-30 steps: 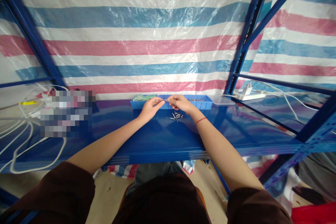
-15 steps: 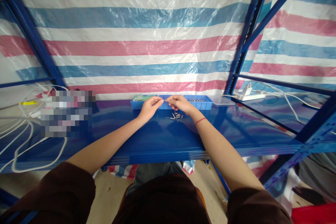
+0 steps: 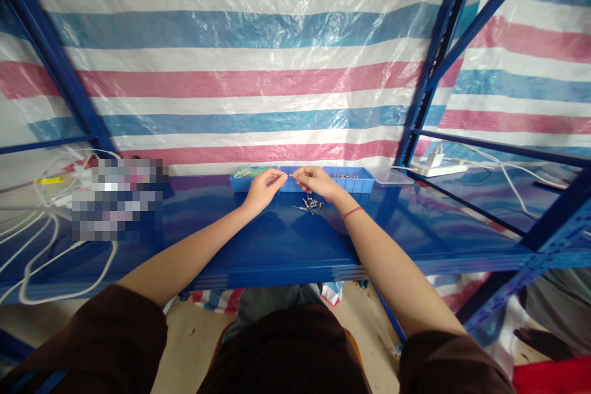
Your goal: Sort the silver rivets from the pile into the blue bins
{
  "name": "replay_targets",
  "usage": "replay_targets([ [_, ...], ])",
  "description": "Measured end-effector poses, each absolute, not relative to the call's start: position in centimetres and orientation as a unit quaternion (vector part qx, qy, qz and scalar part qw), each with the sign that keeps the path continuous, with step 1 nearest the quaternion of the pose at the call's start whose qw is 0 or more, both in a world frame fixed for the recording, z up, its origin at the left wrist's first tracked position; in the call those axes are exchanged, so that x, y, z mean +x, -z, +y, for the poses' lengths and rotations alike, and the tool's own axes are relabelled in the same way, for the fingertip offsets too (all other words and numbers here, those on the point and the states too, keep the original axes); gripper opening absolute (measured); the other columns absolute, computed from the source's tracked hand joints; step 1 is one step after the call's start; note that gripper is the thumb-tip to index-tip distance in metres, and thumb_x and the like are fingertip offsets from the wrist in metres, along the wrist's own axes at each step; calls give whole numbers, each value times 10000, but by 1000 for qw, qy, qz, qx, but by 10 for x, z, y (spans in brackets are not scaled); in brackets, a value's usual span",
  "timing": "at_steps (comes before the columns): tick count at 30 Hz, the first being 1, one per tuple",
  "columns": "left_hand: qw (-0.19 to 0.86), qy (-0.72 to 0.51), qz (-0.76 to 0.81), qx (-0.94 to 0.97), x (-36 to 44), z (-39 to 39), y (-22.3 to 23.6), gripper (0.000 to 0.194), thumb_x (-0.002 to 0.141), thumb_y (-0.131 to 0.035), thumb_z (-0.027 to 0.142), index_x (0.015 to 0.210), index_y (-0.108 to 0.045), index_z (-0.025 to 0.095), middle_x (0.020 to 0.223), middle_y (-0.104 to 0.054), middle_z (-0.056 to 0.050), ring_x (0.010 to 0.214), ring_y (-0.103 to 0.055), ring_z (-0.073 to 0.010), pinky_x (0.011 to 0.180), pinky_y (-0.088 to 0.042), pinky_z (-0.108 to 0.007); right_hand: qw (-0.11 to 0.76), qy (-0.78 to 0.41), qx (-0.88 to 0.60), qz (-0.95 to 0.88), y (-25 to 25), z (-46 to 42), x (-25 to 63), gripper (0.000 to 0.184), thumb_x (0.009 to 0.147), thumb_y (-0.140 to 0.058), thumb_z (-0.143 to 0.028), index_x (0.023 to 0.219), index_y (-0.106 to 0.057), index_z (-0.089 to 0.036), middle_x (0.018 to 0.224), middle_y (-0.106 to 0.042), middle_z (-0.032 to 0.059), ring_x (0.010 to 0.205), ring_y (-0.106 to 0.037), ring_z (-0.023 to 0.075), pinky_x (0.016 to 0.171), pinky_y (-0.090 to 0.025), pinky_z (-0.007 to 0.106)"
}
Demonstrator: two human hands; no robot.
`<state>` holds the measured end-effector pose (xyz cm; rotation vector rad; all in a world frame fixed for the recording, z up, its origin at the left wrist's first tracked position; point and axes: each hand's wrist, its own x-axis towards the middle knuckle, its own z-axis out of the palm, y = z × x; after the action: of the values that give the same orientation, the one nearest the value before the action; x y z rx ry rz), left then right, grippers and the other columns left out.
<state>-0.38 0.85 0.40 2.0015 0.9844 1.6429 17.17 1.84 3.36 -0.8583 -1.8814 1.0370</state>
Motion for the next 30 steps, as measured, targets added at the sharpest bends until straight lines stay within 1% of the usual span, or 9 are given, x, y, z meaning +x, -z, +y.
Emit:
replay_targets([
  [7,192,-579,364,704,-3,9,-3,149,783,-588,295,842,-640,167,781,-676,-35,685,-625,-137,649,-480,-239,440,-410,-308,-737,-34,18,168,263,762,-596,-410,819,-481,-181,532,-453,-54,469,-387,77,450,-295,219],
  [13,178,-553,391,714,-3,7,-4,150,786,-583,298,833,-661,179,840,-695,-32,728,-633,-147,709,-492,-259,456,-376,-285,-755,-33,16,165,269,783,-556,-434,832,-445,-194,553,-421,-62,483,-379,82,474,-306,229],
  [15,180,-532,403,722,-3,8,-3,162,788,-581,315,825,-672,186,836,-700,-27,729,-634,-153,723,-495,-271,458,-326,-290,-774,-33,14,164,255,796,-532,-432,823,-453,-191,611,-455,-41,513,-406,87,504,-336,238],
  [18,194,-489,413,743,-4,10,2,205,798,-566,340,846,-691,186,845,-708,-38,752,-646,-173,744,-500,-290,445,-206,-316,-812,-36,12,164,212,807,-508,-393,790,-486,-183,702,-527,5,592,-464,109,573,-379,255],
  [20,194,-454,418,763,-4,10,6,247,792,-574,345,941,-691,186,871,-712,-52,778,-653,-186,763,-499,-300,441,-127,-353,-816,-40,13,168,162,803,-503,-343,782,-507,-182,720,-566,24,618,-495,126,606,-392,264],
  [23,166,-389,406,810,-5,6,8,336,758,-616,353,1052,-669,201,883,-712,-53,798,-653,-189,781,-494,-296,478,-34,-428,-766,-44,21,187,107,801,-493,-289,830,-529,-192,797,-621,48,652,-547,151,652,-404,281],
  [25,144,-351,383,842,-4,2,7,309,725,-648,373,990,-697,221,901,-707,-47,824,-649,-189,797,-485,-282,494,17,-484,-722,-42,30,205,123,817,-476,-283,884,-539,-201,872,-642,64,691,-572,170,681,-404,296],
  [27,124,-327,363,864,-4,-2,5,236,696,-675,375,879,-724,234,920,-701,-45,865,-643,-197,817,-473,-277,478,46,-539,-692,-38,39,222,155,824,-472,-280,932,-545,-197,927,-650,96,735,-581,205,702,-395,328],
  [30,92,-288,346,888,-2,-4,1,137,743,-631,325,791,-724,236,891,-699,-37,877,-636,-194,815,-459,-270,444,53,-598,-665,-32,47,239,298,800,-512,-283,1060,-521,-138,884,-654,158,775,-573,270,694,-381,370],
])
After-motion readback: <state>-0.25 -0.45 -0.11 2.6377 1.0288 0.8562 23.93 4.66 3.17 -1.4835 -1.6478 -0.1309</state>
